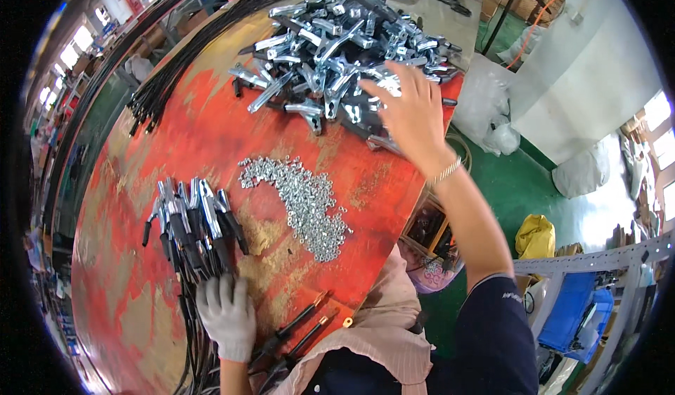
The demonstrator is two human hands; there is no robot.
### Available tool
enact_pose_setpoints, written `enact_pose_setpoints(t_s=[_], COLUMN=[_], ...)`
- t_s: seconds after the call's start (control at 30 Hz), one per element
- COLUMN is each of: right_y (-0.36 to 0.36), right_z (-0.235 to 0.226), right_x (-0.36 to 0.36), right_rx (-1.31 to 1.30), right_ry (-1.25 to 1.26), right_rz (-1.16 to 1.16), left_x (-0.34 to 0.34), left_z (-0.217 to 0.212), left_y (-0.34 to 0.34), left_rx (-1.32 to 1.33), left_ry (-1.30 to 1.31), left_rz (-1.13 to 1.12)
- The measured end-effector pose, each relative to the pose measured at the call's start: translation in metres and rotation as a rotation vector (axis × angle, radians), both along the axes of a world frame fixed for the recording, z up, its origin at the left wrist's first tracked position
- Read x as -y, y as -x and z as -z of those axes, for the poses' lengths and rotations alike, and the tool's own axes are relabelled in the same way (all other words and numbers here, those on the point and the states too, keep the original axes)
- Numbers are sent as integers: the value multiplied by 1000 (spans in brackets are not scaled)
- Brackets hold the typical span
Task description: Assembling the components of metal spring clips, likely for jumper cables or battery chargers.
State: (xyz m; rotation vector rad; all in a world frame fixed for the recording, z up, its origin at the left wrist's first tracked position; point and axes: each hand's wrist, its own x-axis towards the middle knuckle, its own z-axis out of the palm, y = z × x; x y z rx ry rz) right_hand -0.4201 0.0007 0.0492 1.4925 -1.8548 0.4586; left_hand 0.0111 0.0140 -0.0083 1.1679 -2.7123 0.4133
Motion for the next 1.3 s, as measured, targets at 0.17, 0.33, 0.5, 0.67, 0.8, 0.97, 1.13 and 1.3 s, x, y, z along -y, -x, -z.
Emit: enact_pose_setpoints(t_s=[0.17, 0.33, 0.5, 0.67, 0.8, 0.97, 1.13, 1.3], right_y=[69, 87, 38, -22, -86, -137, -135, -124], right_z=[13, -11, -16, 12, 51, 95, 96, 105], right_x=[28, 8, -11, -62, -108, -127, -128, -126], right_rx=[139, 179, 1077, 1378, 1773, 2339, 2240, 2120], right_ry=[-518, -368, -90, -123, -160, -9, 12, 34], right_rz=[28, -278, -412, -409, -589, -663, -658, -677], left_x=[31, 45, -8, -20, -18, -8, -3, -8], left_z=[1, 11, -10, -2, -18, -12, 12, 15], left_y=[-8, -19, 35, 45, 45, 43, 40, 36], left_rx=[-34, -138, -134, -78, -194, -492, -906, -929], left_ry=[37, 191, -463, -599, -698, -1014, -1669, -1619], left_rz=[-70, -54, 240, 135, -103, -186, -446, -308])
